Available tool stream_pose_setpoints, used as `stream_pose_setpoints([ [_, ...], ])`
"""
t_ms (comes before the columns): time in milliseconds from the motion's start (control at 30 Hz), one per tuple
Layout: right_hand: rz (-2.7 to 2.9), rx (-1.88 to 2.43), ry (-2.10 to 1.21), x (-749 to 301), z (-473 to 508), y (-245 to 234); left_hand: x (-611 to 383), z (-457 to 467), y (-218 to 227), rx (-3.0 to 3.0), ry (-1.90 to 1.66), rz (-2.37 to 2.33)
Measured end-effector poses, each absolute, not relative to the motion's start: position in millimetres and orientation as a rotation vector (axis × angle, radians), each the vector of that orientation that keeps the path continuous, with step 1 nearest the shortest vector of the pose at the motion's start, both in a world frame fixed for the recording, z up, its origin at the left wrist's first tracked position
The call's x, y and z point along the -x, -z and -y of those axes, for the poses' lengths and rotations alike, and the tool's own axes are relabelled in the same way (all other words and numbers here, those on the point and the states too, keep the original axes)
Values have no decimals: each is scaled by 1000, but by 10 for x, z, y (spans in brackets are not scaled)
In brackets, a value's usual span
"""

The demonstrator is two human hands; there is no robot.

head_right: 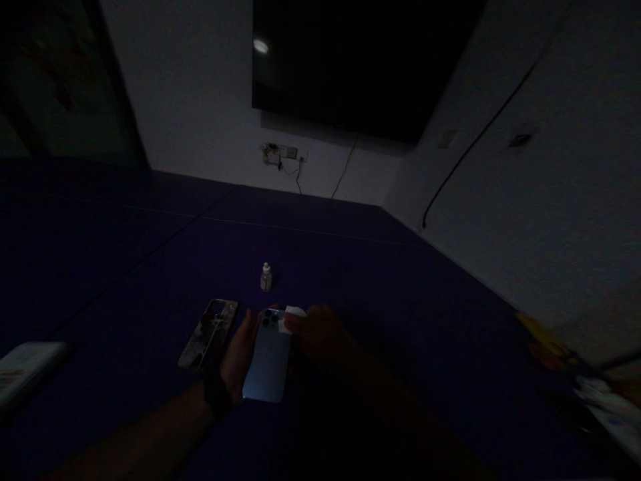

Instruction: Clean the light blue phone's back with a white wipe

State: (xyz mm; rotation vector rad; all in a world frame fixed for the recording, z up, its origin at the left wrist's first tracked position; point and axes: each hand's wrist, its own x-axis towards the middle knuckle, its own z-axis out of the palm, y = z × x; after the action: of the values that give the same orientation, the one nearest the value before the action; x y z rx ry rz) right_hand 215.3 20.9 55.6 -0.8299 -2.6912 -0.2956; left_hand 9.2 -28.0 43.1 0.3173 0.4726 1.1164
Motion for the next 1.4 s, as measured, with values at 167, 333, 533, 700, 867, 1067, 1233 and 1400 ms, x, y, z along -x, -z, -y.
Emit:
stream_pose_setpoints([
  [167,2756,588,213,-2195,135,-427,-91,261,-421,-286,-1159,-537],
  [333,2815,435,241,-2231,354,-341,-97,272,-433,-269,-1155,-531],
  [533,2688,773,377,-2119,-86,-568,-107,306,-434,-322,-1086,-487],
  [700,2728,728,339,-2077,-185,-584,-101,296,-424,-313,-1091,-484],
  [867,2822,515,211,-2142,228,-280,-97,279,-445,-302,-1178,-534],
  [1067,2812,564,250,-2157,166,-359,-109,302,-474,-310,-1149,-529],
  [1233,2690,785,370,-2084,-197,-605,-101,299,-440,-334,-1109,-502],
  [1400,2782,619,285,-2068,144,-352,-90,295,-448,-330,-1176,-545],
])
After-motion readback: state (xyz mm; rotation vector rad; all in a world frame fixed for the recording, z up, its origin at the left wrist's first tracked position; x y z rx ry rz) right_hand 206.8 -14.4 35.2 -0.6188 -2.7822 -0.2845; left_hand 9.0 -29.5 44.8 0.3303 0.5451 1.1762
